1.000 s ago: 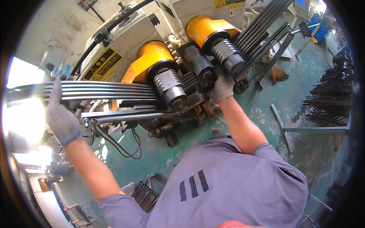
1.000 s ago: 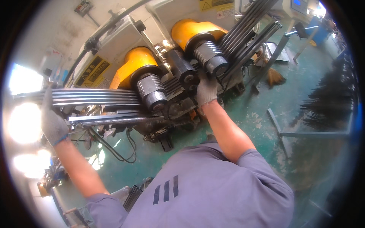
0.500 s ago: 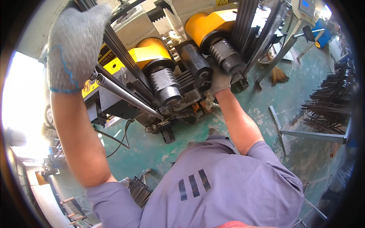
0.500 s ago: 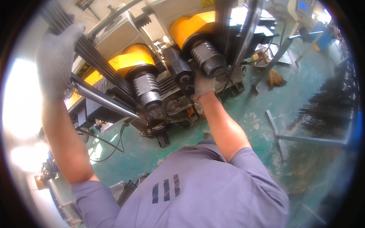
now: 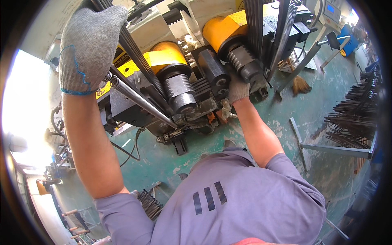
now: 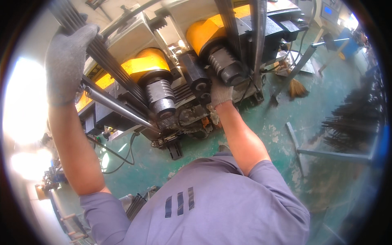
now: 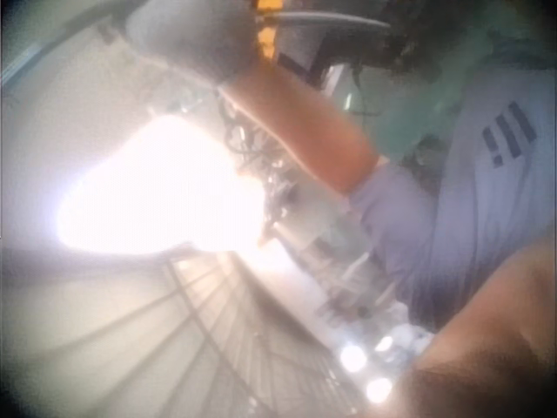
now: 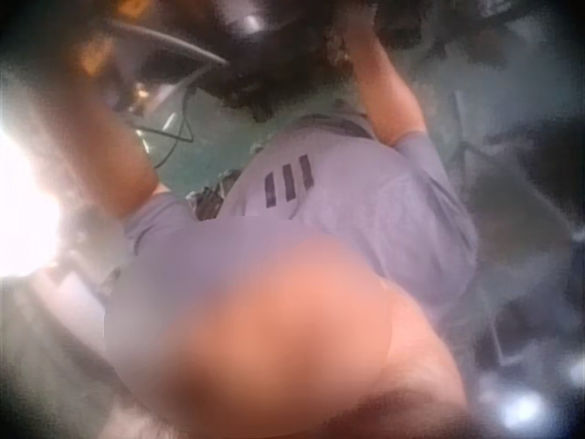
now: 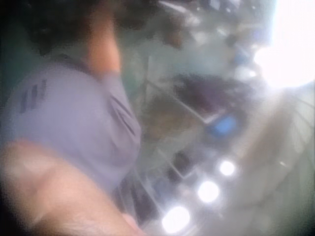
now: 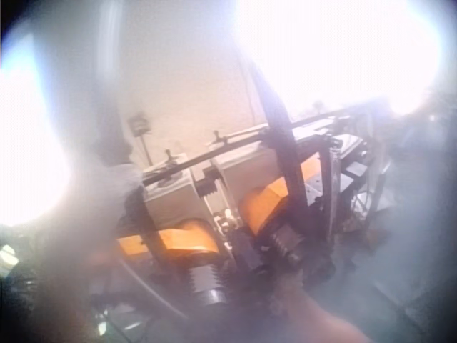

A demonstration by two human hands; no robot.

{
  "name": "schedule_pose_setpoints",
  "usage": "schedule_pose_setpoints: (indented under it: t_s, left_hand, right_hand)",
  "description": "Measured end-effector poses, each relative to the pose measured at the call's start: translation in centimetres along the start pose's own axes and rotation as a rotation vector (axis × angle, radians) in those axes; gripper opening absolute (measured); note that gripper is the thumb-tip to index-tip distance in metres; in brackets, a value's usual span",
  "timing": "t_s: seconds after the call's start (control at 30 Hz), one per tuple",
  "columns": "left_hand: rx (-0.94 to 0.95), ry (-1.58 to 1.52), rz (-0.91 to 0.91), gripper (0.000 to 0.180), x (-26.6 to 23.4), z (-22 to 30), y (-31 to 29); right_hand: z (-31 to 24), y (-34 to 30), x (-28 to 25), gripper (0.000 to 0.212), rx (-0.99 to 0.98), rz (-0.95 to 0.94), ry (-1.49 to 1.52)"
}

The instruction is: The person picks up several metal rods from a stack on the floor, places them into a bending machine, operates the machine to bend them, and then hangs the bent rods onto a metal storage rack.

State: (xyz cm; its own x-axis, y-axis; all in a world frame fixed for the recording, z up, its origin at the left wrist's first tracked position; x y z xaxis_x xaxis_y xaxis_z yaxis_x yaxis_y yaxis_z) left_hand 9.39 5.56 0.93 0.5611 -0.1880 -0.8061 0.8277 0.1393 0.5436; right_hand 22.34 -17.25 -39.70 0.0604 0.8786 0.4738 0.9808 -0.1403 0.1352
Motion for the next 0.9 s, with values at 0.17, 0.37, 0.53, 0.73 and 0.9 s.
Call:
schedule_pose_setpoints:
  t_s: [0.17,0.37,0.53,0.73,0.9]
  left_hand:
    - [-0.05,-0.094,-0.002,0.05,0.1,0.4,-0.3]
    - [-0.011,-0.141,-0.028,0.05,0.3,-0.6,-0.1]
    - [0.211,0.003,0.025,0.045,-0.2,-0.4,0.0]
    - [0.049,-0.138,0.037,0.039,-0.2,-1.1,-0.3]
    - [-0.033,-0.128,-0.06,0.035,0.0,1.3,0.0]
  right_hand:
    - [-1.7,-0.4,0.6,0.049,-0.02,-0.002,-0.05]
    - [-2.5,-0.7,0.9,0.047,-0.041,0.01,-0.027]
    - [-0.9,-0.4,0.0,0.044,-0.019,0.04,-0.045]
    - [-1.2,-0.4,0.5,0.046,-0.02,0.032,-0.017]
    - [-1.0,-0.2,0.3,0.043,-0.043,0.043,-0.005]
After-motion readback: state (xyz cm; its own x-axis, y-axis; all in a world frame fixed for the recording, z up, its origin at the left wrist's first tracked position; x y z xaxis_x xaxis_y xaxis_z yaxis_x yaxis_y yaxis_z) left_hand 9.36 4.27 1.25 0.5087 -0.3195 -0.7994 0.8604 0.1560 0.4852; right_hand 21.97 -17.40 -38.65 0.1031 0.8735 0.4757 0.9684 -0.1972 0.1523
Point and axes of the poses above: each hand's wrist, its own y-axis towards the middle knuckle, its own x-axis out of the palm, z = x × y, the point moved 7 cm from there along y, towards the middle knuckle, and after that the axes turned 12 degrees about y, right-handed, at the moved point
